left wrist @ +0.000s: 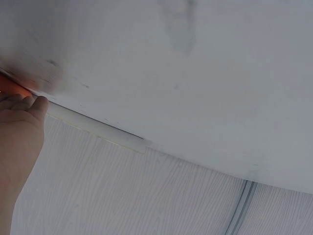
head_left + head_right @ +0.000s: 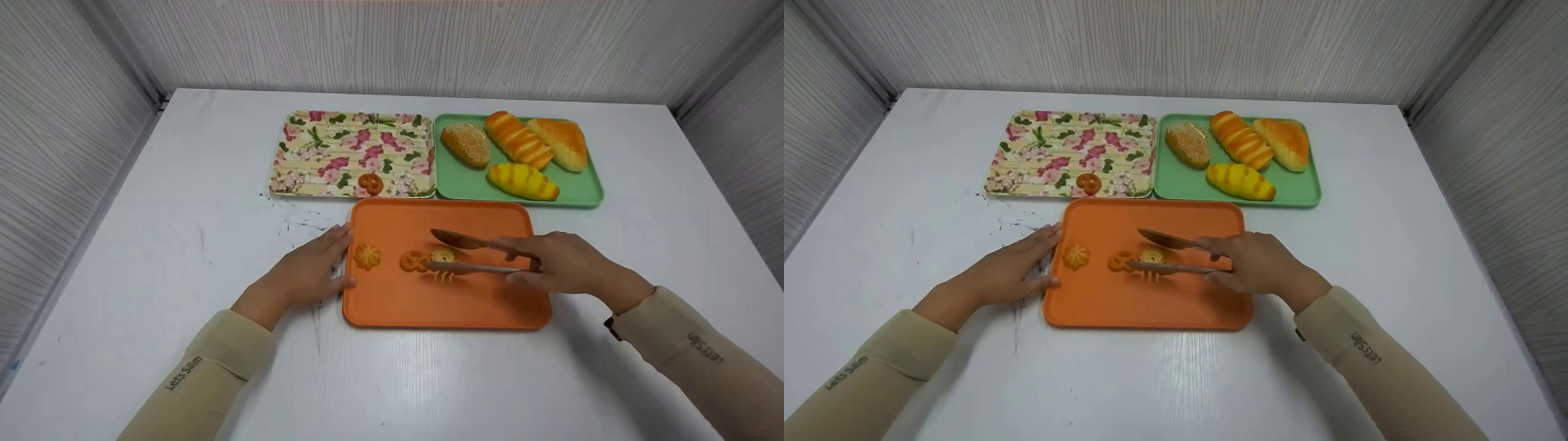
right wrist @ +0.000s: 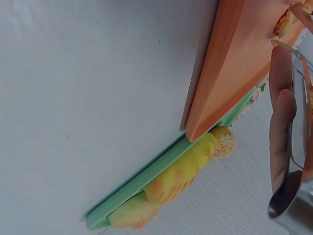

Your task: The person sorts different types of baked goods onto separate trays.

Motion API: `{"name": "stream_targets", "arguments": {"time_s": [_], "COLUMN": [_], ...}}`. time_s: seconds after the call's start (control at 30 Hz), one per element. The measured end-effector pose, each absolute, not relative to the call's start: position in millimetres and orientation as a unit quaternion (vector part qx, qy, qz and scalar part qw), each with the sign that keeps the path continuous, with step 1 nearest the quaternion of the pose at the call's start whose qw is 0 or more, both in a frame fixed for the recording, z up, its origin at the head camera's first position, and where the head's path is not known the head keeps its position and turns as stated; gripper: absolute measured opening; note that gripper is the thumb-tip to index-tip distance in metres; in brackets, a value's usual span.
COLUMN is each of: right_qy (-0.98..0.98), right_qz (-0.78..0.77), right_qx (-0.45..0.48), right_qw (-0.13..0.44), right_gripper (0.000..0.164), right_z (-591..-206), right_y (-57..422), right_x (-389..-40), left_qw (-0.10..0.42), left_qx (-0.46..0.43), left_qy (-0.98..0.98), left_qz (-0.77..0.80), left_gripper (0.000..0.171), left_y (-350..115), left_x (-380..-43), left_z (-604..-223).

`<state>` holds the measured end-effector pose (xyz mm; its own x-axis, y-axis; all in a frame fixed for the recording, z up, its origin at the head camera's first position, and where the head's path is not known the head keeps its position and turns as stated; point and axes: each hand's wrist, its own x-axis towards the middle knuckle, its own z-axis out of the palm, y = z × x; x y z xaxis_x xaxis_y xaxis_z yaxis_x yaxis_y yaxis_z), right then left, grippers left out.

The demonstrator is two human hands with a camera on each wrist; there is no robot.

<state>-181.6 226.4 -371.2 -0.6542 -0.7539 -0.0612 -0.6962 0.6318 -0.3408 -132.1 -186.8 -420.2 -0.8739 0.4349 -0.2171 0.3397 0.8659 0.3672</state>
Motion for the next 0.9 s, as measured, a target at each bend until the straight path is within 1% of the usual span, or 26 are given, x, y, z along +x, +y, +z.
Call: {"name": "stream_targets", "arguments": {"time_s": [0.33, 0.63, 0.9], "right_qy": [0.893, 0.895, 0.899], "right_qz": [-0.135, -0.124, -0.130], "right_qx": [-0.420, -0.424, -0.413], "right_qw": [0.087, 0.067, 0.072], "right_gripper": [0.054, 0.051, 0.051], "right_z": [-369.5, -368.4, -367.7], "right_y": [228.0, 227.3, 227.3], "right_x": [-181.5, -179.2, -179.0], "left_qw": [0.141, 0.147, 0.139], "left_qx": [0.210, 0.208, 0.213], "left_qy": [0.954, 0.954, 0.954], "left_qz": [0.159, 0.156, 0.161], "left_gripper": [0.082, 0.082, 0.082], "left_y": [-187.6, -187.2, -187.5], "left_x": [-132.0, -132.6, -131.7], "left_z": [-421.2, -421.0, -420.3]}}
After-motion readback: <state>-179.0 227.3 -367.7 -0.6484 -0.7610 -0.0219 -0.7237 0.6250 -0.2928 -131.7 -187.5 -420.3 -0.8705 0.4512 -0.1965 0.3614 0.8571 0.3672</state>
